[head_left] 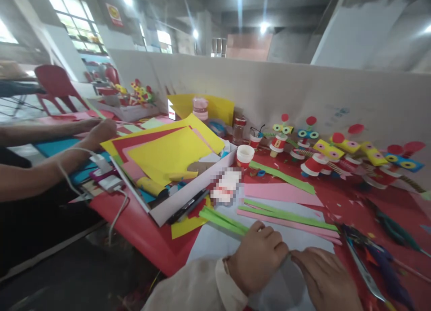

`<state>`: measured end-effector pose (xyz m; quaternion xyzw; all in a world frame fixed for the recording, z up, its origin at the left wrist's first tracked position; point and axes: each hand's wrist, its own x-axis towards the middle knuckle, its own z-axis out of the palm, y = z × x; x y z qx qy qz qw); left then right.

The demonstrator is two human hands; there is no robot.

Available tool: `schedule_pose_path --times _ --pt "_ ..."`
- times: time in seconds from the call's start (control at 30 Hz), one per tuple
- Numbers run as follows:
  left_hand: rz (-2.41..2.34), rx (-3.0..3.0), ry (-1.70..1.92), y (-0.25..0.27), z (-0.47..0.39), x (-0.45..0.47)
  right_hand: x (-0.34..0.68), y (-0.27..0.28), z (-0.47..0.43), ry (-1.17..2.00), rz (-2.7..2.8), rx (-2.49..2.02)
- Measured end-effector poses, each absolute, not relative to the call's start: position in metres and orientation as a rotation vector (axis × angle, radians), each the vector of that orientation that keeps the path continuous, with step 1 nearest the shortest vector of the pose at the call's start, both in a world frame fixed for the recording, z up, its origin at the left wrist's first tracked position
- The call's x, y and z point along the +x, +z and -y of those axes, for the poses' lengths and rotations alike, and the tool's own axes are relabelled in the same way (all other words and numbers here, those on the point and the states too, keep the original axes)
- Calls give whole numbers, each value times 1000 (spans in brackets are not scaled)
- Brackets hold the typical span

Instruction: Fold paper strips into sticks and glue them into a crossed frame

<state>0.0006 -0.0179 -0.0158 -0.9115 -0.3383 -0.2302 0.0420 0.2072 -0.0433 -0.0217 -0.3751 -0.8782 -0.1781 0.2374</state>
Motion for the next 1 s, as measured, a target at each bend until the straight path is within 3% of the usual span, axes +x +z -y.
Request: schedule_pose_path --times 0.47,1.0 --pt "1233 -2750 -694 -4 11 -13 180 -12 40 -160 2211 -1313" --pt "1209 -2909 -961 -4 12 -11 183 -7 43 -153 2103 -1392"
